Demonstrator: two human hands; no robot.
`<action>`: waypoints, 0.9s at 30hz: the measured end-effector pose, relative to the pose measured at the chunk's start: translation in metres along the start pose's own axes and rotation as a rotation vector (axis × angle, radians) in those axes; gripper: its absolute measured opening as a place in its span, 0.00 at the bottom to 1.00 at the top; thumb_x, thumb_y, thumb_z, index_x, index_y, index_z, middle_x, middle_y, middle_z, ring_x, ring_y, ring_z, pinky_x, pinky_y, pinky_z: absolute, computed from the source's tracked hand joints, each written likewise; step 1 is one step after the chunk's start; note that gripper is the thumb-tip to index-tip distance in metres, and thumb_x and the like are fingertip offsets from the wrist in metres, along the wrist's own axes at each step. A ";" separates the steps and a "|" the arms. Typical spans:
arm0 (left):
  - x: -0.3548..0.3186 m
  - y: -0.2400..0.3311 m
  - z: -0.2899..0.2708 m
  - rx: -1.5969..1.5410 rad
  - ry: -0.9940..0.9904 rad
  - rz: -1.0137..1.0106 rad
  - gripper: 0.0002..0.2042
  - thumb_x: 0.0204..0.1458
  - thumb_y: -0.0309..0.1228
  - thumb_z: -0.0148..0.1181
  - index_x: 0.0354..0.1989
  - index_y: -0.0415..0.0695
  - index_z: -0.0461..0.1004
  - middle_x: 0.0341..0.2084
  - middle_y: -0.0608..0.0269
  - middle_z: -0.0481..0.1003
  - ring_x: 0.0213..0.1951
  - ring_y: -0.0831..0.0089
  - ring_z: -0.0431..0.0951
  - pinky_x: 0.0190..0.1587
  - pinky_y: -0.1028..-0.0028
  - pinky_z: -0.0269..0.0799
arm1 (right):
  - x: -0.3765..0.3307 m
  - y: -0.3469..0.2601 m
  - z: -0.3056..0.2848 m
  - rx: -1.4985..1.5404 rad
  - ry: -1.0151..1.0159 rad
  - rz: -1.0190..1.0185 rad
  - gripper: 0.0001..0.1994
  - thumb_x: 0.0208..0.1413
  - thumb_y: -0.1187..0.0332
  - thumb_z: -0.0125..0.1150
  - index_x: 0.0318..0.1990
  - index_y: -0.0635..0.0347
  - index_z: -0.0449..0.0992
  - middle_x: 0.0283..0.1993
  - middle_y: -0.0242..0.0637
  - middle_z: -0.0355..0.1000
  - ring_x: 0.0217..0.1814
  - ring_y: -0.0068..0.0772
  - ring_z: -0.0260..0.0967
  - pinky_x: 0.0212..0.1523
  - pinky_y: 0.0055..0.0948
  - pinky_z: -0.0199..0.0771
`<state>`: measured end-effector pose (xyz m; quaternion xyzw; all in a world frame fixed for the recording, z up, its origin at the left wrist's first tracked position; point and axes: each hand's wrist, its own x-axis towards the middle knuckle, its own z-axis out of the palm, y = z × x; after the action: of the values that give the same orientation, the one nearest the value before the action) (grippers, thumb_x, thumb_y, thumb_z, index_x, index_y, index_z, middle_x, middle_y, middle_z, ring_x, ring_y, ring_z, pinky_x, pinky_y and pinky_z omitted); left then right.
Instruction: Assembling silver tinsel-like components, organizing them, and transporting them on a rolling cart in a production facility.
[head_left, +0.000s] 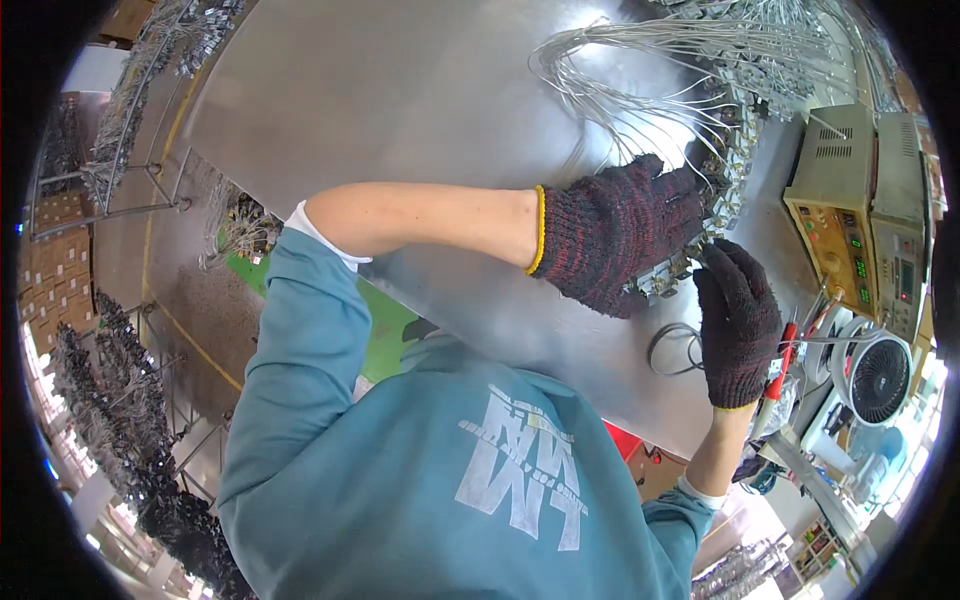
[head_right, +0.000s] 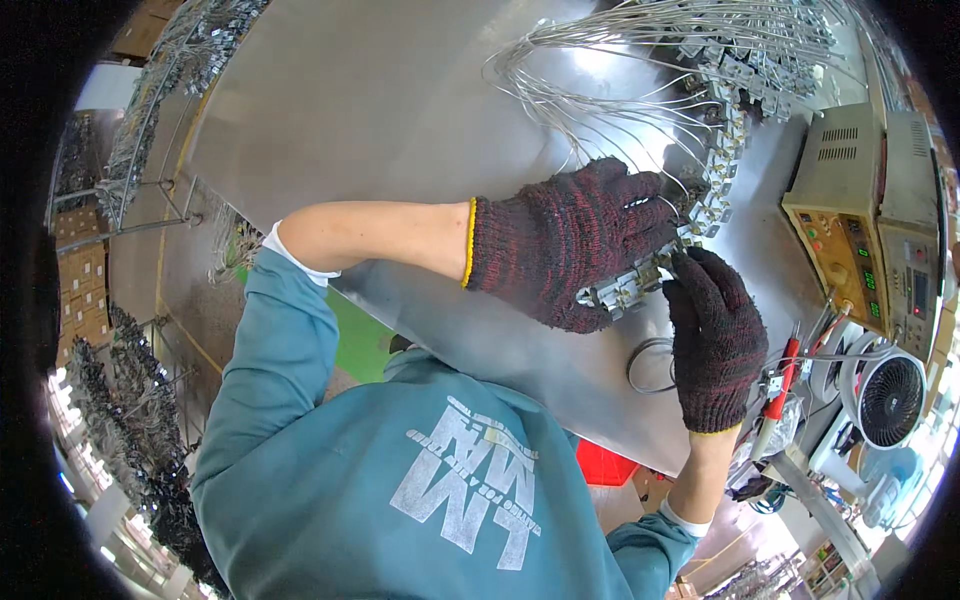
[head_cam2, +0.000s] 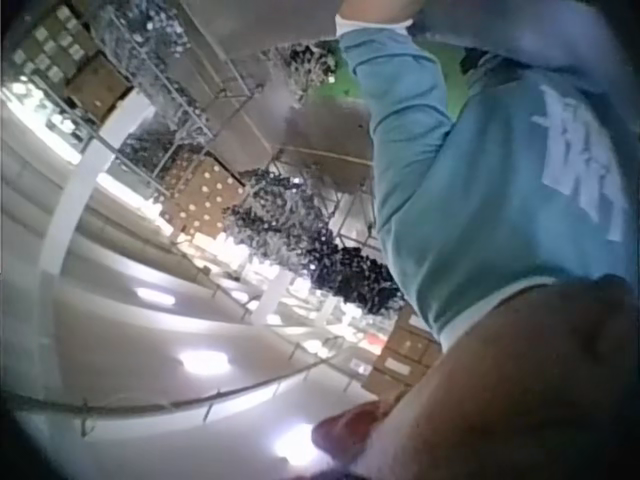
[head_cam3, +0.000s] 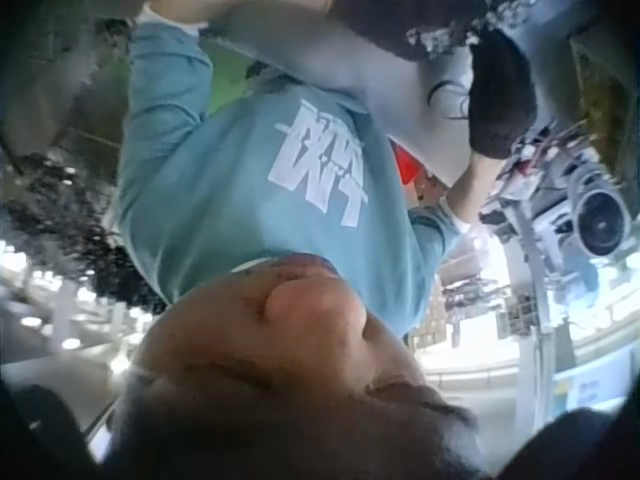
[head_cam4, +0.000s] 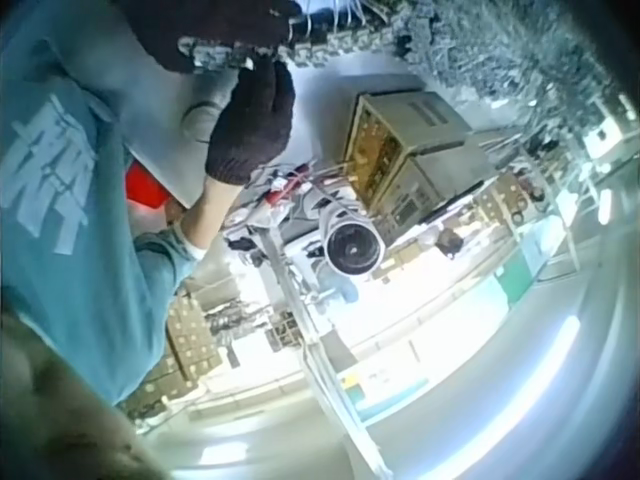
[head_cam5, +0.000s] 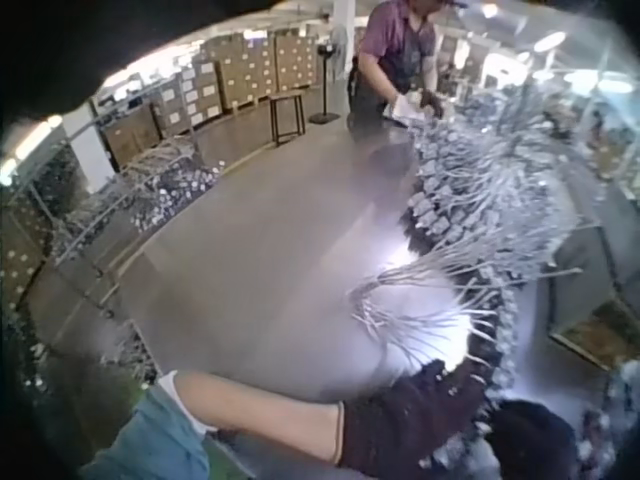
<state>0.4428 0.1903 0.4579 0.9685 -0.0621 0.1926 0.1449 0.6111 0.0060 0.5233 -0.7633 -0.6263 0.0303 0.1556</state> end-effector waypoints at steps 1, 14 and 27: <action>0.000 -0.001 0.001 -0.003 0.070 0.022 0.45 0.46 0.58 0.67 0.62 0.28 0.73 0.60 0.34 0.73 0.59 0.45 0.73 0.55 0.48 0.69 | -0.001 0.000 0.000 -0.007 0.002 -0.013 0.16 0.59 0.75 0.73 0.54 0.54 0.85 0.57 0.44 0.82 0.55 0.46 0.83 0.53 0.38 0.82; 0.002 -0.001 0.000 -0.051 0.012 -0.038 0.46 0.44 0.50 0.70 0.67 0.29 0.66 0.65 0.37 0.68 0.67 0.41 0.66 0.61 0.46 0.67 | -0.014 -0.018 0.003 -0.037 -0.015 -0.005 0.14 0.59 0.77 0.72 0.53 0.60 0.85 0.55 0.46 0.82 0.55 0.45 0.83 0.55 0.36 0.83; 0.000 -0.004 0.002 -0.010 0.072 0.005 0.40 0.47 0.54 0.65 0.58 0.28 0.75 0.60 0.32 0.72 0.59 0.42 0.73 0.55 0.49 0.69 | -0.009 -0.027 0.004 -0.158 0.013 -0.052 0.12 0.58 0.73 0.74 0.50 0.55 0.86 0.52 0.42 0.84 0.47 0.47 0.85 0.47 0.38 0.85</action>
<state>0.4438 0.1931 0.4549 0.9601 -0.0600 0.2275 0.1513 0.5822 0.0023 0.5254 -0.7567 -0.6455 -0.0280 0.0996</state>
